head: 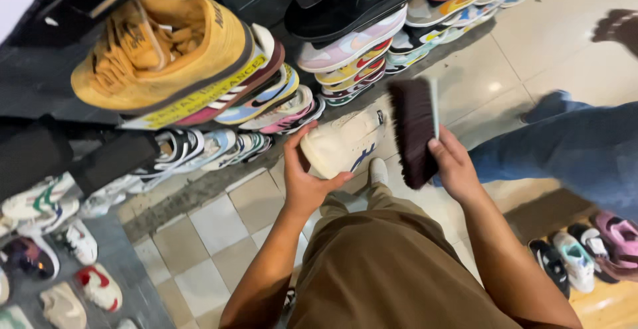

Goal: The person selects shoes from a display shelf and cleans them using a handheld brush, placing each cleaned shoe onto a wooden bench.

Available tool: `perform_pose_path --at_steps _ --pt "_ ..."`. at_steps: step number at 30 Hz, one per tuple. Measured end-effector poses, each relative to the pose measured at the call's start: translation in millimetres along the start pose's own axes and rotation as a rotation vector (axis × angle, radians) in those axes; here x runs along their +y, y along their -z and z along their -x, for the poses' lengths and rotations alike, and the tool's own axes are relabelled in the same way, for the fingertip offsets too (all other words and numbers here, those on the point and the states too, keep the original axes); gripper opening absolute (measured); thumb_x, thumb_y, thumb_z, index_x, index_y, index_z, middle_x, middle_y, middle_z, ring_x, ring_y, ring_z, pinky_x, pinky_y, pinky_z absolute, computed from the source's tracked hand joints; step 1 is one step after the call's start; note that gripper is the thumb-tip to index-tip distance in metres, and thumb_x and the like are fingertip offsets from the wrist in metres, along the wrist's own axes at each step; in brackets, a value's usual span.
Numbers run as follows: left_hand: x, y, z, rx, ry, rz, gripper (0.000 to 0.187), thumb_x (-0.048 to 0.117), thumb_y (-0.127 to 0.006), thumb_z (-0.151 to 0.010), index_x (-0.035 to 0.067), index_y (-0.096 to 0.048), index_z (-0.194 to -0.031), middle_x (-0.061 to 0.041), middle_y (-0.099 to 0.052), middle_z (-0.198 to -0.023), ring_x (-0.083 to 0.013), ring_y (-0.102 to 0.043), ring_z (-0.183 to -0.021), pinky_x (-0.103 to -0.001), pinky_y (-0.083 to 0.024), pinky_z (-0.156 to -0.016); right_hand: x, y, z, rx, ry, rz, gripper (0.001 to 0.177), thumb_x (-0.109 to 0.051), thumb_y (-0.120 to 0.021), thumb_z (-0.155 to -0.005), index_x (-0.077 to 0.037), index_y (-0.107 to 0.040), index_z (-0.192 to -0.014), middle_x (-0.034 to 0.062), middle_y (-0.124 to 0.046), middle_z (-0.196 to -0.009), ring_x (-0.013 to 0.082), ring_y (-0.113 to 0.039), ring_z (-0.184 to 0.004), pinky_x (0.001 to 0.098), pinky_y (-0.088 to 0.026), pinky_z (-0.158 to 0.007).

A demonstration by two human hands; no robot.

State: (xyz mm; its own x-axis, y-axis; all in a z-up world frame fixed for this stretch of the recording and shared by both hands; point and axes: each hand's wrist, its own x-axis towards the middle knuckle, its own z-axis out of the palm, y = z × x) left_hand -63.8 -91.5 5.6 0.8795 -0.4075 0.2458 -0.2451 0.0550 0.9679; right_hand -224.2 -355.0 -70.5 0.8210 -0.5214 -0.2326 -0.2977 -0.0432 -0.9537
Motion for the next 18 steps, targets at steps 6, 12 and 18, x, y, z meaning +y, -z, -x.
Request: perform_pose_path --at_steps 6,12,18 --pt "-12.3 -30.6 19.3 0.122 0.015 -0.075 0.114 0.017 -0.106 -0.052 0.002 -0.039 -0.144 -0.022 -0.046 -0.146 -0.0394 -0.047 -0.139 -0.051 -0.041 -0.114 -77.6 -22.3 11.9 -0.317 0.576 0.047 0.044 -0.010 -0.071 -0.091 0.001 -0.066 -0.134 0.0143 -0.071 -0.110 0.0315 -0.072 -0.102 0.0433 -0.055 -0.096" --pt "9.4 -25.5 37.6 -0.119 -0.232 -0.310 0.097 0.014 -0.102 -0.054 0.011 -0.051 -0.136 -0.022 -0.049 -0.143 -0.0488 -0.045 -0.140 -0.058 -0.046 -0.111 14.7 61.3 -78.4 0.009 0.508 0.589 0.045 -0.013 -0.077 -0.094 -0.018 -0.072 -0.138 0.0200 -0.068 -0.111 0.0440 -0.068 -0.102 0.0509 -0.054 -0.088" --pt "21.1 -25.8 35.5 -0.514 -0.468 -0.664 0.102 0.012 -0.095 -0.065 0.022 -0.043 -0.153 -0.019 -0.048 -0.148 -0.0499 -0.040 -0.144 -0.055 -0.046 -0.113 -55.3 79.2 -62.9 -0.235 0.520 0.153 0.035 -0.004 -0.079 -0.087 -0.005 -0.076 -0.122 0.0194 -0.072 -0.103 0.0354 -0.071 -0.095 0.0459 -0.053 -0.091"
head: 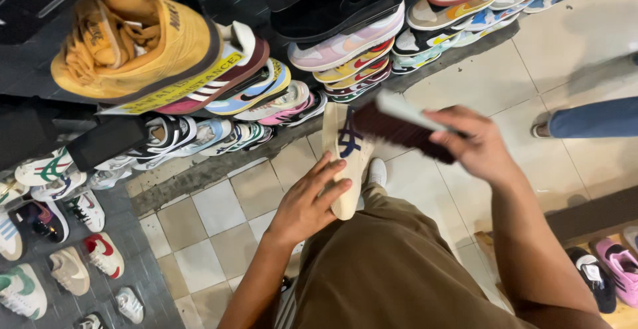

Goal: The person selects shoes from a display shelf and cleans them using a handheld brush, placing each cleaned shoe onto a wooden bench.

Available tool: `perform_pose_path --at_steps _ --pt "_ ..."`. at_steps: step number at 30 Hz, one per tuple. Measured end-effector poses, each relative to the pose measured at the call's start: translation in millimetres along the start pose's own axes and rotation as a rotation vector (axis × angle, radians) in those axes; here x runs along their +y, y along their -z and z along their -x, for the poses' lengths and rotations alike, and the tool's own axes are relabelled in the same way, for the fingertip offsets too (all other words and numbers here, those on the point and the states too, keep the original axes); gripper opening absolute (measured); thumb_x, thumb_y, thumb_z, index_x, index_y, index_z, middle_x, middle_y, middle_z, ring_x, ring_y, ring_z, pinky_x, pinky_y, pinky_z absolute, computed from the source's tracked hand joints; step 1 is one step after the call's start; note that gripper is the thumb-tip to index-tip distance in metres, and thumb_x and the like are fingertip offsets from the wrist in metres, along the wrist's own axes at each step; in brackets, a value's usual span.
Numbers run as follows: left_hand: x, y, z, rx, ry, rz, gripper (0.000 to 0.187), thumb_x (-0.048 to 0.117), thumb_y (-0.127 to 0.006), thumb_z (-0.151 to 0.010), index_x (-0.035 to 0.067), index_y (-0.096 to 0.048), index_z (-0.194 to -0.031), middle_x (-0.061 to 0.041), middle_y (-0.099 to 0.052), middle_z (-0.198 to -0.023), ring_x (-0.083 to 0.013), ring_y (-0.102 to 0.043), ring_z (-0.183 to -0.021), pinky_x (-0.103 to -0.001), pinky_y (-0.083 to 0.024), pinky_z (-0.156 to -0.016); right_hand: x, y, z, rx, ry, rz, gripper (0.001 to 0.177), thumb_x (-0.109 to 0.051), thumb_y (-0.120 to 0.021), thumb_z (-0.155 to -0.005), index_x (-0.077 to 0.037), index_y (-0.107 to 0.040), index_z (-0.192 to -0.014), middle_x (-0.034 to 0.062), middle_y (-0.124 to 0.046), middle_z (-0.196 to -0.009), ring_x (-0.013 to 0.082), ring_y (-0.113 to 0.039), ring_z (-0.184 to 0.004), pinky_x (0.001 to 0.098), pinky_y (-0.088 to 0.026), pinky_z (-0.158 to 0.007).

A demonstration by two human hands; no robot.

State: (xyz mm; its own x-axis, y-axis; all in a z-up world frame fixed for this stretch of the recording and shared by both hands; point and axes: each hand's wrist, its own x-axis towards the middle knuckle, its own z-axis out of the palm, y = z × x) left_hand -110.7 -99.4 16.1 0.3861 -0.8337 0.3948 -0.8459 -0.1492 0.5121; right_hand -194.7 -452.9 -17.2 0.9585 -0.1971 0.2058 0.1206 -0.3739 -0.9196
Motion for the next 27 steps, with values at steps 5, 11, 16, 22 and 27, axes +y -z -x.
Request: perform_pose_path --at_steps 5,11,16,22,27 --pt "7.1 1.9 -11.6 -0.089 -0.119 -0.007 0.107 0.009 -0.094 -0.064 0.026 -0.042 -0.156 -0.018 -0.051 -0.148 -0.0469 -0.049 -0.138 -0.058 -0.044 -0.113 8.9 -12.8 -33.0 -0.221 0.039 -0.176 0.027 -0.002 -0.074 -0.088 -0.001 -0.075 -0.115 0.0241 -0.074 -0.099 0.0399 -0.072 -0.092 0.0541 -0.053 -0.091" --pt "1.5 -22.8 -19.5 0.068 0.088 0.192 0.089 0.022 -0.101 -0.057 0.011 -0.058 -0.134 -0.022 -0.057 -0.144 -0.0448 -0.058 -0.129 -0.052 -0.052 -0.107 81.7 22.7 -50.5 -0.060 -0.073 0.593 0.035 -0.014 -0.080 -0.090 -0.022 -0.079 -0.124 0.0199 -0.073 -0.101 0.0444 -0.070 -0.096 0.0535 -0.055 -0.084" --pt "-24.0 -62.5 -8.3 0.423 0.545 0.499 0.112 0.027 -0.106 -0.047 0.006 -0.042 -0.136 -0.021 -0.054 -0.142 -0.0380 -0.057 -0.130 -0.048 -0.045 -0.113 81.6 13.9 -16.9 0.218 -0.359 0.230 0.041 -0.013 -0.075 -0.100 -0.026 -0.070 -0.138 0.0115 -0.073 -0.112 0.0274 -0.069 -0.103 0.0408 -0.053 -0.088" --pt "-40.0 -94.9 -13.9 0.743 1.037 0.730 0.098 0.003 -0.097 -0.066 -0.002 -0.032 -0.138 -0.020 -0.036 -0.138 -0.0340 -0.051 -0.127 -0.052 -0.048 -0.111 23.9 -70.8 31.8 0.129 -0.278 -0.018 0.038 -0.022 -0.075 -0.093 -0.022 -0.073 -0.132 0.0097 -0.074 -0.113 0.0230 -0.068 -0.099 0.0429 -0.053 -0.090" --pt "-48.6 -92.7 -8.6 0.945 1.047 0.855 0.080 0.011 -0.090 -0.078 0.006 -0.039 -0.140 -0.008 -0.043 -0.142 -0.0180 -0.048 -0.127 -0.038 -0.046 -0.107 53.9 -83.4 41.8 0.146 0.035 0.107 0.033 -0.012 -0.070 -0.094 -0.014 -0.077 -0.126 0.0201 -0.068 -0.110 0.0393 -0.068 -0.094 0.0484 -0.054 -0.086"
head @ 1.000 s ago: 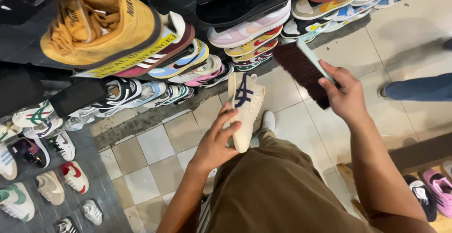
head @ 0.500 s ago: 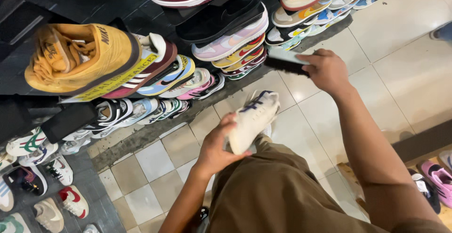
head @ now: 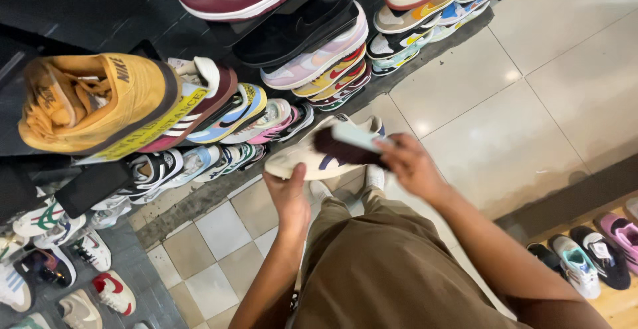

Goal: The person selects shoes from a display shelf and cleans them using a handheld brush, placing each cleaned shoe onto a wooden bench.

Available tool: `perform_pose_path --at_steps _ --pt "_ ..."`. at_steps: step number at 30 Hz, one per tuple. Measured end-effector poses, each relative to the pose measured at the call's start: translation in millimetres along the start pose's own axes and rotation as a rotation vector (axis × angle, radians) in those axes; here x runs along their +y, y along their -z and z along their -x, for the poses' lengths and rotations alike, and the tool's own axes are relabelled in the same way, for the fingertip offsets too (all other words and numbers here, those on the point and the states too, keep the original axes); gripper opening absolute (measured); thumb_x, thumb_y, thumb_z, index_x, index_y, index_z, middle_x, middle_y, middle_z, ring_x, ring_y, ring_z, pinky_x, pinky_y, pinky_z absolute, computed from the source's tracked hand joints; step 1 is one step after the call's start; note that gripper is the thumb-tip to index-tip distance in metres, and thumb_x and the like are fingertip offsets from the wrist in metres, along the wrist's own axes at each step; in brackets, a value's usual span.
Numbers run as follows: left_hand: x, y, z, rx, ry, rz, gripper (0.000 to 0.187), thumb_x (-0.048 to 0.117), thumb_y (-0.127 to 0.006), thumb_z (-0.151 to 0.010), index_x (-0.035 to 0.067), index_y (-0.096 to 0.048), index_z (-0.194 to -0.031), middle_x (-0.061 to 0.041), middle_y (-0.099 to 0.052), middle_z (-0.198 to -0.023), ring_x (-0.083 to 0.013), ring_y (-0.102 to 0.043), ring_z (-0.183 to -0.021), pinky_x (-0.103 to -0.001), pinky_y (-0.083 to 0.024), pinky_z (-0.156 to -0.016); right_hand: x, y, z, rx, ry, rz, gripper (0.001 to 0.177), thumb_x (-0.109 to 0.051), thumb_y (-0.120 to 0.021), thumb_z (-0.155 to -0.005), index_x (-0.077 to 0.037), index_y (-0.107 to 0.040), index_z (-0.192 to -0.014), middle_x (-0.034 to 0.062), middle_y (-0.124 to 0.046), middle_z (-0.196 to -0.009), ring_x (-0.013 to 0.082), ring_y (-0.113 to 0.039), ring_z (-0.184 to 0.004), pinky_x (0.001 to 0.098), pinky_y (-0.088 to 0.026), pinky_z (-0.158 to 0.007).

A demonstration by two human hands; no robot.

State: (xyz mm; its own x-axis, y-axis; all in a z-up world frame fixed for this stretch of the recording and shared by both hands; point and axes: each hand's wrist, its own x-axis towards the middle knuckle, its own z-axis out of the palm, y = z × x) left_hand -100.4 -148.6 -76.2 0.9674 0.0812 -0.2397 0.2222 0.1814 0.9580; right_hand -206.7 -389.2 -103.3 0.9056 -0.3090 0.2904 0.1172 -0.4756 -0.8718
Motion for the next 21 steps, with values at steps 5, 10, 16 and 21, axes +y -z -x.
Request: perform_pose_path --at_steps 5,10,16,21 --pt "10.8 10.5 -3.7 -0.039 -0.064 0.053 0.083 0.006 -0.086 -0.079 0.008 -0.038 -0.146 -0.009 -0.045 -0.145 -0.0179 -0.045 -0.133 -0.040 -0.042 -0.112 95.2 63.4 3.5 0.087 -0.070 0.229 0.033 -0.010 -0.071 -0.095 -0.008 -0.075 -0.128 0.0232 -0.067 -0.108 0.0445 -0.067 -0.098 0.0514 -0.053 -0.089" --pt "5.0 34.0 -5.1 -0.228 -0.259 -0.165 0.113 0.030 -0.102 -0.058 0.007 -0.038 -0.148 -0.016 -0.048 -0.145 -0.0179 -0.043 -0.136 -0.041 -0.030 -0.120 89.9 65.1 5.5 0.148 -0.285 0.128 0.038 -0.008 -0.072 -0.097 -0.016 -0.074 -0.134 0.0144 -0.071 -0.108 0.0344 -0.068 -0.102 0.0462 -0.051 -0.094" --pt "19.9 7.8 1.3 -0.392 -0.445 -0.406 0.112 0.027 -0.106 -0.053 0.002 -0.043 -0.142 -0.018 -0.051 -0.138 -0.0332 -0.053 -0.133 -0.052 -0.035 -0.117 -43.0 10.8 -28.4 0.051 -0.015 -0.329 0.031 -0.002 -0.075 -0.088 -0.002 -0.075 -0.120 0.0207 -0.072 -0.107 0.0386 -0.071 -0.103 0.0493 -0.053 -0.094" --pt "27.0 30.0 -6.4 -0.340 -0.429 -0.324 0.118 0.032 -0.105 -0.050 0.004 -0.042 -0.146 -0.019 -0.052 -0.137 -0.0258 -0.052 -0.133 -0.045 -0.035 -0.116 30.6 8.4 -24.0 -0.015 0.029 -0.141 0.032 -0.002 -0.073 -0.088 -0.005 -0.077 -0.120 0.0256 -0.069 -0.102 0.0452 -0.069 -0.093 0.0528 -0.053 -0.087"
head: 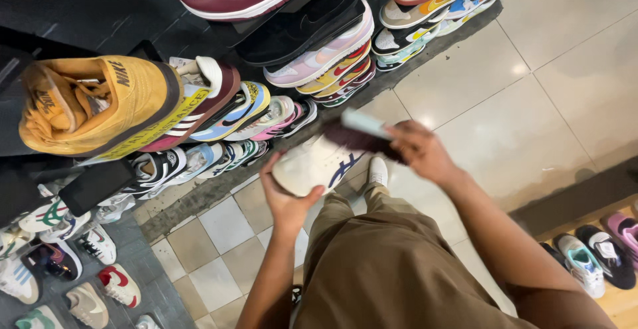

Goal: The person selects shoes from a display shelf and cleans them using a handheld brush, placing each cleaned shoe onto a wooden bench.

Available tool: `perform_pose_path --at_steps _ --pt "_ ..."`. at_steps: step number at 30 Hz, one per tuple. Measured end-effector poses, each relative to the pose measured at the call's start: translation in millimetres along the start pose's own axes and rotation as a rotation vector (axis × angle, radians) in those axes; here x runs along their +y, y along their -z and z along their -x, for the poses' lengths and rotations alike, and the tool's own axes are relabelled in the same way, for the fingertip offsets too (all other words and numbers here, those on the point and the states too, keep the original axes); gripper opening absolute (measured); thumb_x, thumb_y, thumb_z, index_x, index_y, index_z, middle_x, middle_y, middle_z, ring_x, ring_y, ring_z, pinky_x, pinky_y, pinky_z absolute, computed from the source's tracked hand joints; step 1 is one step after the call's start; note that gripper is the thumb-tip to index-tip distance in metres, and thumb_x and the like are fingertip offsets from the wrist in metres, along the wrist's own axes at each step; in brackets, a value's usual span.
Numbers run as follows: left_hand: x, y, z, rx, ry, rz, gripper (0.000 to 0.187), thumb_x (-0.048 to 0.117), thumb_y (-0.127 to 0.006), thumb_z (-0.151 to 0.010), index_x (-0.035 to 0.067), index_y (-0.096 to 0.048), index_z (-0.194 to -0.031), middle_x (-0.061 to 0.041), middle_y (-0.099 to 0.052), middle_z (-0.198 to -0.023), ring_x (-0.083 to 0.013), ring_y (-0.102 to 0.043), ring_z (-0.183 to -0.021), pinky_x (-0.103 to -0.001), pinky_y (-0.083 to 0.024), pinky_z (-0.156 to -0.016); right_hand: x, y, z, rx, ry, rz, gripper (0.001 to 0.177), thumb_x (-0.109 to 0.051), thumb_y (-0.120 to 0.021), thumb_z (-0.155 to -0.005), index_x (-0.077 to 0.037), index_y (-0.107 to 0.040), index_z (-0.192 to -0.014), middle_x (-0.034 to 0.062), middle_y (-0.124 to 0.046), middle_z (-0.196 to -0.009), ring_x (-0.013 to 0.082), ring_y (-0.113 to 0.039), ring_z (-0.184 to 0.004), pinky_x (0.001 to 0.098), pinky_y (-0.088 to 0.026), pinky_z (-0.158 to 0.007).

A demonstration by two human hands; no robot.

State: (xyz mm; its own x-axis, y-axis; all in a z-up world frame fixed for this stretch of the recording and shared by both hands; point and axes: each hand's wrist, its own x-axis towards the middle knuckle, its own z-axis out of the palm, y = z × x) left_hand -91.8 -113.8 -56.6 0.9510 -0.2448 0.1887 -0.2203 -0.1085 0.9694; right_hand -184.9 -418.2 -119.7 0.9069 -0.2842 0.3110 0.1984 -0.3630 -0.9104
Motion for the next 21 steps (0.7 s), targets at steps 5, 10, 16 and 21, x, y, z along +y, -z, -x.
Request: perform_pose_path --at_steps 5,10,16,21 --pt "4.6 27.5 -7.1 0.087 0.060 0.144 0.116 0.038 -0.101 -0.055 0.004 -0.040 -0.147 -0.018 -0.054 -0.139 -0.0224 -0.052 -0.132 -0.043 -0.036 -0.117 44.2 57.8 5.6 0.091 -0.160 0.361 0.033 -0.004 -0.077 -0.092 -0.011 -0.078 -0.124 0.0213 -0.069 -0.108 0.0396 -0.068 -0.100 0.0470 -0.052 -0.092" --pt "-11.3 47.8 -0.8 0.165 0.131 0.322 0.118 0.031 -0.102 -0.053 0.006 -0.039 -0.150 -0.016 -0.056 -0.140 -0.0197 -0.055 -0.127 -0.038 -0.039 -0.114 1.4 40.0 -14.2 0.072 -0.327 0.124 0.035 -0.006 -0.073 -0.099 -0.014 -0.073 -0.134 0.0135 -0.071 -0.116 0.0259 -0.067 -0.108 0.0420 -0.048 -0.101" --pt "-2.5 52.2 -0.8 0.213 0.099 0.354 0.118 0.028 -0.103 -0.053 0.005 -0.038 -0.149 -0.018 -0.056 -0.143 -0.0210 -0.054 -0.129 -0.040 -0.039 -0.114 -45.3 -5.3 -42.9 -0.190 -0.234 0.034 0.034 -0.002 -0.071 -0.094 -0.010 -0.075 -0.127 0.0156 -0.076 -0.107 0.0332 -0.072 -0.102 0.0455 -0.053 -0.096" --pt "-7.3 69.6 8.6 0.229 0.102 0.279 0.116 0.027 -0.103 -0.052 0.002 -0.040 -0.146 -0.019 -0.057 -0.139 -0.0232 -0.055 -0.129 -0.040 -0.038 -0.116 -12.4 11.5 -56.4 -0.213 -0.011 0.442 0.033 -0.007 -0.078 -0.092 -0.016 -0.079 -0.124 0.0107 -0.073 -0.107 0.0331 -0.071 -0.101 0.0420 -0.055 -0.095"
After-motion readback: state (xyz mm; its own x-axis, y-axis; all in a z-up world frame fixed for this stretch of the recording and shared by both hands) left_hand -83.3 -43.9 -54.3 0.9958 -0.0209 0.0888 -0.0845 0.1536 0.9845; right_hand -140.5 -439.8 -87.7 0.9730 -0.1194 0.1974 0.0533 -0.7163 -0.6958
